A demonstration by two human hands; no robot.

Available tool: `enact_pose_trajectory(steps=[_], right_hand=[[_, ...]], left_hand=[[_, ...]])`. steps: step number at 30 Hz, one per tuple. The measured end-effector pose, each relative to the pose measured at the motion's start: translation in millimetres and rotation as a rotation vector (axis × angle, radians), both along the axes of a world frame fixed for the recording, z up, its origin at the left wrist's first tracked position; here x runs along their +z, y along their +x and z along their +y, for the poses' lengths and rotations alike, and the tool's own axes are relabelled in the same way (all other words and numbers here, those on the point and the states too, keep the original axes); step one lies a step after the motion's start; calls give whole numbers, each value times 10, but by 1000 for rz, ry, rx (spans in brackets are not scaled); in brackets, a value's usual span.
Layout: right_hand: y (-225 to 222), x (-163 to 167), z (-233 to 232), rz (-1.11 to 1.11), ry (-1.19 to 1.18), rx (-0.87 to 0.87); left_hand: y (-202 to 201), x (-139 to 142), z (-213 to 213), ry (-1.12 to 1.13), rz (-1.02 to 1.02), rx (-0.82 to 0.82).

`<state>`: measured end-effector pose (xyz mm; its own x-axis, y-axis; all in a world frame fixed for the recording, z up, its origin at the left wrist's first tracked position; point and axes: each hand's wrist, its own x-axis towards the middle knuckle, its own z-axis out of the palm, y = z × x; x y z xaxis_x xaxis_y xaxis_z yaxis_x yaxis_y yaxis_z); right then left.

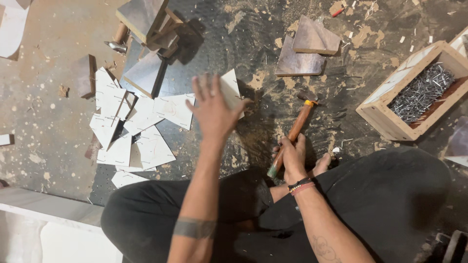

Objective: The person sits cross-legged on the floor and uses a hammer to drive nails into small white triangular wooden pieces, working one piece at a time and setting finished pieces onto a growing pile of completed pieces beside them.

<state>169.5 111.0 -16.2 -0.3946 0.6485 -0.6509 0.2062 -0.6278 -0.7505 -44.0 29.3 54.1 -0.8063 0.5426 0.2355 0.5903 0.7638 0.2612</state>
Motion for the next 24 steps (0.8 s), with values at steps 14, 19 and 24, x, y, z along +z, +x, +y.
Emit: enact_pose_trajectory(steps=[14,19,24], right_hand=[[-105,433,80,-132,1074,299],[-522,774,464,284,825,810],[-638,798,573,179,578,912]], left_hand=[[149,68,-150,98,-220,-543],[193,103,-168,97,-345,-551],[195,131,-197,126,-334,-592]])
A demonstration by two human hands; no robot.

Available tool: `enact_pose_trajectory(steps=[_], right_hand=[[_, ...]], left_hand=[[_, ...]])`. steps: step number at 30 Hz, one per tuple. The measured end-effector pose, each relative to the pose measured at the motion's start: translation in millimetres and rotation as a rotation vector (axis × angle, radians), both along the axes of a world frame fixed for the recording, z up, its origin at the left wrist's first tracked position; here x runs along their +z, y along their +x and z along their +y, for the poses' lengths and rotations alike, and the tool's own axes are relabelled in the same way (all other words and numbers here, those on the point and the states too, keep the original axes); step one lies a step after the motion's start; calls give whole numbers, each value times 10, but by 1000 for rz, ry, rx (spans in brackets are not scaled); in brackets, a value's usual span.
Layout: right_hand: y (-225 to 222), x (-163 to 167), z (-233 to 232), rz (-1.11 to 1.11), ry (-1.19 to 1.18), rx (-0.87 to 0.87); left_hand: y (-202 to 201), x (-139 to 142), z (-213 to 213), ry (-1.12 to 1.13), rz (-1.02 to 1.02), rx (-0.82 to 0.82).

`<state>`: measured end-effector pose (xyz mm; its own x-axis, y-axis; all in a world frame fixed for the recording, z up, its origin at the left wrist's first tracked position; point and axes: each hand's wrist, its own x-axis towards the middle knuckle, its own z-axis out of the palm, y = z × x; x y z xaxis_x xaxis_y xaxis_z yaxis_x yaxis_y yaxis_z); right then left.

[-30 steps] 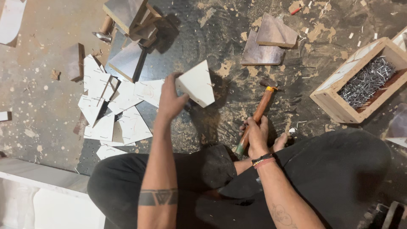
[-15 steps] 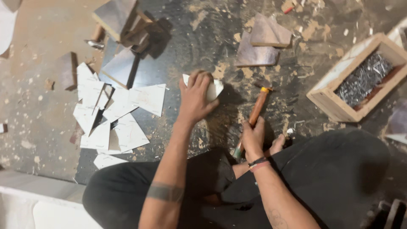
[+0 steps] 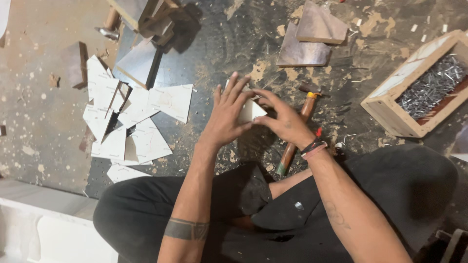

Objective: The person sits cross-legged on the floor and uses a hammer to drive nails into small white triangular wooden pieces, working one piece at a time and setting finished pieces onto a growing pile of completed pieces beside them.

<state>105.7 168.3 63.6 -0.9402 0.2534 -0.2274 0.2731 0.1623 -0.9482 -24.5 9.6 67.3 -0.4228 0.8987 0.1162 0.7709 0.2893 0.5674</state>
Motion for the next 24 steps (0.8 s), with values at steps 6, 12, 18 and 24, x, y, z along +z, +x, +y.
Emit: enact_pose_trajectory(steps=[6,12,18,24], right_hand=[[79,-231,13,84,-176,-99],[113,-413,123,150,-92,-41],[162,-447,100,176,-60,-89],[143,-497,106,186,-118,-119]], left_hand=[[-29,33,-7,-104,-24,-35],[-93,64,-7,-64,-68,-54],[-76,-2,-3,-167,64,-51],[-82,-103,-9,-115,223,-115]])
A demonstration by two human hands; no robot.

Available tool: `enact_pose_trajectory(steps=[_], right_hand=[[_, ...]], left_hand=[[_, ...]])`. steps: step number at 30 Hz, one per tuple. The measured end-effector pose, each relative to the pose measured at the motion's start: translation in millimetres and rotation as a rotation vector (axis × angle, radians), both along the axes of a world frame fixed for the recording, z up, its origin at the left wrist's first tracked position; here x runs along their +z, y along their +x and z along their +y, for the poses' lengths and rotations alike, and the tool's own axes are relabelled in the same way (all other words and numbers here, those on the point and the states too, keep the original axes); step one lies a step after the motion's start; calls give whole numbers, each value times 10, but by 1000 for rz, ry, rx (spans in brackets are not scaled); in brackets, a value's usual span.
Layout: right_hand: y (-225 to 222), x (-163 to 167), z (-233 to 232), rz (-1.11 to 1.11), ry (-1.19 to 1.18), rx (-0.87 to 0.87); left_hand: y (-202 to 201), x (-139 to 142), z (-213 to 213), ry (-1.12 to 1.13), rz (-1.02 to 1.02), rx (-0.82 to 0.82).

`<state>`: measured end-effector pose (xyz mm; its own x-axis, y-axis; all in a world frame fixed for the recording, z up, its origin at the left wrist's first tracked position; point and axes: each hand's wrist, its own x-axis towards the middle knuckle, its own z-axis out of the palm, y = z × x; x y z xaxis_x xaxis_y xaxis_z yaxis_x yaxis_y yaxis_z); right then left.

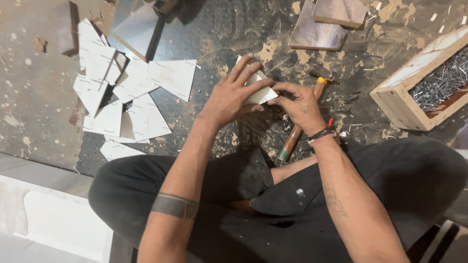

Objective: The person sits cross-legged on the floor and uses a hammer to drive nails into small white triangular wooden pieces, working one piece at a time and setting finished pieces onto a growing pile of completed pieces beside them.

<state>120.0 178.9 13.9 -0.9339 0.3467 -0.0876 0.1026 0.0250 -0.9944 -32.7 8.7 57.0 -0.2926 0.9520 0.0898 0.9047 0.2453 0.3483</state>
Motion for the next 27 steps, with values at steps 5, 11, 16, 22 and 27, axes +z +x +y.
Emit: enact_pose_trajectory(steps=[5,11,16,22,27], right_hand=[[4,-6,11,1,14,-34],[11,1,44,-14,-56,-18],[20,-63,91,21,-102,-26],[-16,-113,107,63,-205,-28],[-123,-62,319,62,-292,-75]], left_hand=[[-9,-20,-12,-11,-33,1],[10,-41,-43,-20,-35,-10],[13,-141,-18,92,143,-70],[12,-157,-24,-20,54,-65],[18,-121,141,-2,77,-19]])
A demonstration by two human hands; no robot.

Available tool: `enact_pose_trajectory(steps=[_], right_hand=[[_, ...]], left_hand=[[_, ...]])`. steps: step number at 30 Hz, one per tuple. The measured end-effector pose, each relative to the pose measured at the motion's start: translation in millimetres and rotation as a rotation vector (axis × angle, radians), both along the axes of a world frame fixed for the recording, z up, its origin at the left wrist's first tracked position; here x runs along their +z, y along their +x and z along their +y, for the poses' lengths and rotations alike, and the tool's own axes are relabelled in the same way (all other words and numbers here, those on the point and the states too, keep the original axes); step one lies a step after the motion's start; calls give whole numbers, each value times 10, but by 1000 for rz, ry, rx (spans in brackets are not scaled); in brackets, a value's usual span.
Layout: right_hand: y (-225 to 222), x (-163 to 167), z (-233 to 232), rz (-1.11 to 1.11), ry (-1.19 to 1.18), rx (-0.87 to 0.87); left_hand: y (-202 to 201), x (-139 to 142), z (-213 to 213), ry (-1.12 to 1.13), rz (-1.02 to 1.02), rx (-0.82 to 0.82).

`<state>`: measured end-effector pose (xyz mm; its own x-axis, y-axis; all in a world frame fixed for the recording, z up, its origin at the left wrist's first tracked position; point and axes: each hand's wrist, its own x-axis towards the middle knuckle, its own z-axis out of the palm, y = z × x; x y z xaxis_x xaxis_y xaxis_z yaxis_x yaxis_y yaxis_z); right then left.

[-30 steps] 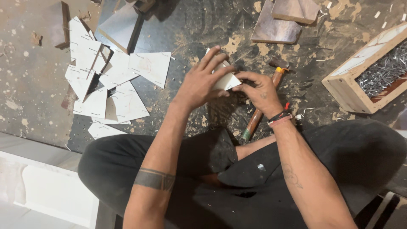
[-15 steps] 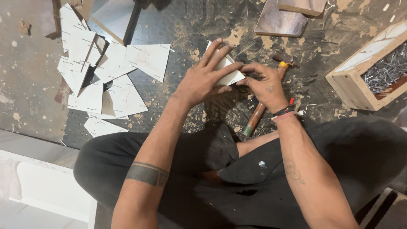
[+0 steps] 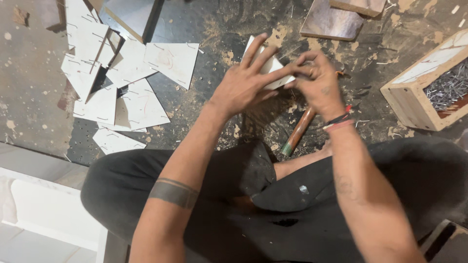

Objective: The person sits cross-legged on the floor and uses a hammer to drive nails into small white triangular wooden pieces, working one piece at a time and setting finished pieces onto a growing pile of completed pieces beside them.

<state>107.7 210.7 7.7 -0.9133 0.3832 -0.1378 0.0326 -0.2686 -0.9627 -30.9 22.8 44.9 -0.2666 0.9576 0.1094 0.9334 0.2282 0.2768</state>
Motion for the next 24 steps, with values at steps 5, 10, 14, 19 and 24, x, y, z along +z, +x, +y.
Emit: enact_pose_trajectory(steps=[5,10,14,19,24], right_hand=[[3,2,246,61,94,115],[13,-13,304,-41,133,133],[1,33,286,-7,146,143],[33,74,257,-24,149,128],[237,40,230,-129,179,34]], left_hand=[[-28,-60,81,59,-61,6],[-18,-122,35,77,-15,11],[1,-106,56,94,-34,-2],[15,-51,73,95,-19,15],[-4,-73,99,96,-50,2]])
